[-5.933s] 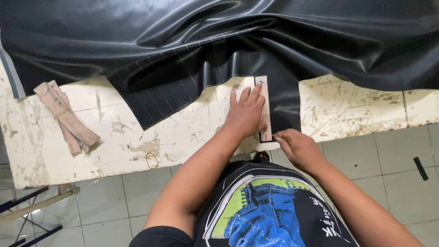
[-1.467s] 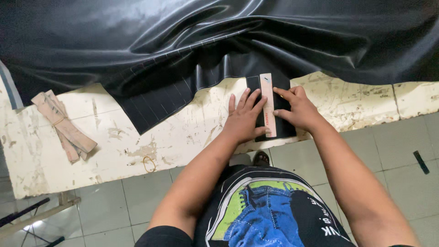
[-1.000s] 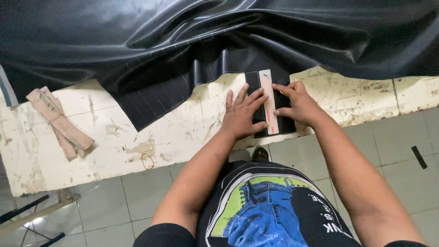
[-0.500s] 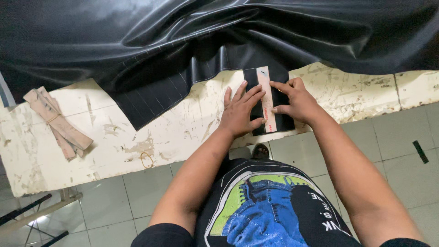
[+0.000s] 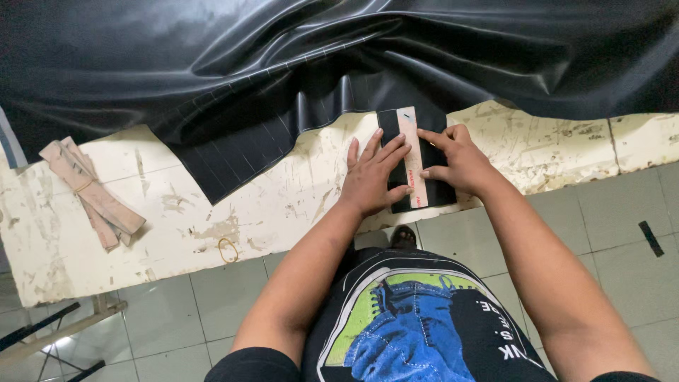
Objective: The person uses a ruler and a white marking tool to draw a series of parallel vertical lines on a large black sheet of material laid on a table. The person repeatedly repositions the ruler and draws lines across the width of the material.
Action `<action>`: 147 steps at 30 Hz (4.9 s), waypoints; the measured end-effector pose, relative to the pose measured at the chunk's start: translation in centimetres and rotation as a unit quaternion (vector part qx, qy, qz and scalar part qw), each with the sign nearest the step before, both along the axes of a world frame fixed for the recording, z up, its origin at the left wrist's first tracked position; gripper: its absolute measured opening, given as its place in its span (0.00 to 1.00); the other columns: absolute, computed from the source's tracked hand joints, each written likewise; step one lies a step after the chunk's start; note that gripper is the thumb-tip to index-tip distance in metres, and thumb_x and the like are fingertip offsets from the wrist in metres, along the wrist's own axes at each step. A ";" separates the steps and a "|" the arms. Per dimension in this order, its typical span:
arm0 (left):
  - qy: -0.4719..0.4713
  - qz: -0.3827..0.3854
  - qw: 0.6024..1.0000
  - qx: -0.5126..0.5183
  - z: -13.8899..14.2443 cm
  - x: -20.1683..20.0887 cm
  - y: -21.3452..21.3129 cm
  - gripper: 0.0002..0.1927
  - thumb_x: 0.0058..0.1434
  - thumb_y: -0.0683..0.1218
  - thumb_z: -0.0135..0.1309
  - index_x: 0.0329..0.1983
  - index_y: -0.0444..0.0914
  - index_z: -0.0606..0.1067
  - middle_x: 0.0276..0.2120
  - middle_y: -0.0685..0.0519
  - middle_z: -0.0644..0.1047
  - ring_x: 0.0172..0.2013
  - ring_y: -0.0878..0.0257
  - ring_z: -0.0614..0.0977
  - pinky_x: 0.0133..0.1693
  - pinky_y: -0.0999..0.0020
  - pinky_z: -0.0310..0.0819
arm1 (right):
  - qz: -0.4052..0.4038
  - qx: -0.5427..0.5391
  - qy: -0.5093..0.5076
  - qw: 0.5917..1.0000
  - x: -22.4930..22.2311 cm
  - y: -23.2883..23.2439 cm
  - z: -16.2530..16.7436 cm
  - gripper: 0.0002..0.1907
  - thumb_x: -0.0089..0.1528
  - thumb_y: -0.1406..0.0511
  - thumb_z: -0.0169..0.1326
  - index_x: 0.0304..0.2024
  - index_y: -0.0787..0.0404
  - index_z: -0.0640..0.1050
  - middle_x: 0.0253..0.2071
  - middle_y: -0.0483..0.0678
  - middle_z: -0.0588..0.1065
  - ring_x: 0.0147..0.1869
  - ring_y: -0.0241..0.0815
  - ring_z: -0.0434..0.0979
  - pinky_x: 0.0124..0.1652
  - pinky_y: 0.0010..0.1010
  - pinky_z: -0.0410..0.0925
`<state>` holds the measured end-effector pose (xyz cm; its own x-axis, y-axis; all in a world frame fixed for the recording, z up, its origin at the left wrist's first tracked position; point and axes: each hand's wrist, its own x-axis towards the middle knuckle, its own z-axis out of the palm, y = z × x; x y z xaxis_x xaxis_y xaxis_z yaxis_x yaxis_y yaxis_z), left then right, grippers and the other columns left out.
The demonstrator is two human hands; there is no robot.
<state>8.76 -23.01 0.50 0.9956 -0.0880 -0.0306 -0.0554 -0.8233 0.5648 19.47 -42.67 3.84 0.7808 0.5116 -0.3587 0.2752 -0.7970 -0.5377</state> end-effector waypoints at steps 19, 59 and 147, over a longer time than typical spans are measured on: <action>-0.020 0.000 1.000 0.011 -0.3 0.0 -0.1 0.45 0.51 0.65 0.63 0.72 0.54 0.64 0.73 0.63 0.61 0.76 0.53 0.53 0.72 0.41 0.30 | 0.010 0.006 -0.002 1.000 0.2 -0.1 -0.2 0.47 0.47 0.61 0.72 0.69 0.36 0.70 0.54 0.50 0.63 0.50 0.46 0.72 0.53 0.34 0.70; -0.029 -0.012 0.999 0.015 -0.5 -0.1 0.1 0.35 0.54 0.63 0.62 0.67 0.57 0.70 0.74 0.59 0.59 0.75 0.52 0.52 0.71 0.39 0.31 | 0.010 0.004 0.018 1.000 0.2 -0.2 0.0 0.47 0.48 0.62 0.71 0.70 0.38 0.68 0.56 0.51 0.62 0.53 0.48 0.71 0.56 0.33 0.68; -0.009 -0.014 0.994 0.106 2.6 1.6 -2.5 0.24 0.49 0.50 0.64 0.50 0.43 0.75 0.73 0.45 0.59 0.71 0.32 0.57 0.68 0.27 0.33 | -0.011 0.160 -0.196 0.967 -7.3 -2.7 0.1 0.08 0.67 0.66 0.56 0.45 0.63 0.81 0.43 0.54 0.80 0.44 0.53 0.81 0.44 0.38 0.73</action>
